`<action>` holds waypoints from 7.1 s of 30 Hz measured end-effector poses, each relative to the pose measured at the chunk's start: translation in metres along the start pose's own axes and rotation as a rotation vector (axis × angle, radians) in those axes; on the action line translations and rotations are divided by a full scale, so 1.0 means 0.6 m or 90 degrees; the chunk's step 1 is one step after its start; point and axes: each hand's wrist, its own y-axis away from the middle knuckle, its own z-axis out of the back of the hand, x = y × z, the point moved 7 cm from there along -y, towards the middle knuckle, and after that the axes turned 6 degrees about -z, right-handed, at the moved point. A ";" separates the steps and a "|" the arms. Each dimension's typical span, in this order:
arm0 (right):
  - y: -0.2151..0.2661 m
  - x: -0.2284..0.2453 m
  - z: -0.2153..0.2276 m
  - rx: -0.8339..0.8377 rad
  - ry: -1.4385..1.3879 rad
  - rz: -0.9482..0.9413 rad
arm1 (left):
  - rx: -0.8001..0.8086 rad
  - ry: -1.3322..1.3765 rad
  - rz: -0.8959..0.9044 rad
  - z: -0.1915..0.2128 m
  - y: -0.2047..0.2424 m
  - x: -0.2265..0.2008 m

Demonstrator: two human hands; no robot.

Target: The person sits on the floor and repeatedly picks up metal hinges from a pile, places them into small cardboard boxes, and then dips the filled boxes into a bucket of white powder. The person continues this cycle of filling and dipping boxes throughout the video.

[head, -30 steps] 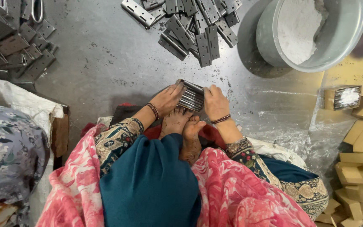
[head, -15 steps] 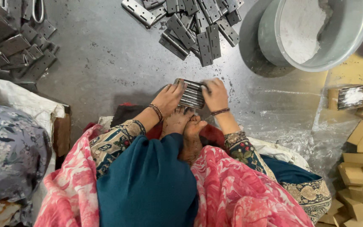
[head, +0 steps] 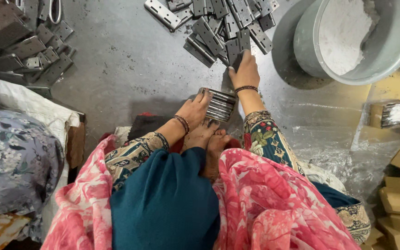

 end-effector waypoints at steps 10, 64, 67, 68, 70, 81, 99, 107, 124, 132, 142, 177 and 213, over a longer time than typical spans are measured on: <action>0.072 -0.179 0.017 0.028 0.010 -0.053 | 0.013 0.033 -0.009 0.025 0.007 0.001; 0.135 -0.107 -0.011 0.264 -0.296 -0.134 | -0.052 0.611 0.265 -0.139 -0.081 0.195; 0.121 -0.086 0.075 0.085 -0.287 -0.021 | -0.084 0.665 0.287 -0.138 -0.023 0.170; 0.110 -0.093 0.115 0.010 -0.324 -0.004 | -0.113 0.654 0.263 -0.132 -0.001 0.164; 0.081 -0.121 0.191 -0.124 -0.322 0.008 | -0.152 0.591 0.189 -0.119 0.028 0.138; -0.214 -0.311 0.220 -0.107 -0.003 0.034 | -0.030 0.653 0.126 -0.127 0.023 0.132; -0.229 -0.368 0.191 -0.067 0.088 -0.111 | -0.081 0.508 0.145 -0.088 0.025 0.117; -0.121 -0.343 0.312 -0.130 -0.564 -0.132 | -0.011 0.424 0.124 -0.122 0.000 0.122; 0.220 -0.033 0.017 0.022 0.102 0.294 | 0.194 0.004 0.091 0.006 0.004 0.095; 0.215 -0.035 0.073 -0.039 -0.054 0.311 | 0.278 -0.056 0.086 -0.011 0.000 0.090; 0.184 0.027 0.003 0.201 0.218 0.327 | 0.299 -0.073 0.105 -0.007 0.004 0.067; 0.477 -0.956 0.504 -0.617 -0.047 -0.690 | 0.339 -0.131 0.129 -0.041 -0.029 0.107; 0.329 -0.944 0.468 -0.144 0.121 -0.610 | 0.367 -0.093 0.142 -0.001 -0.022 0.087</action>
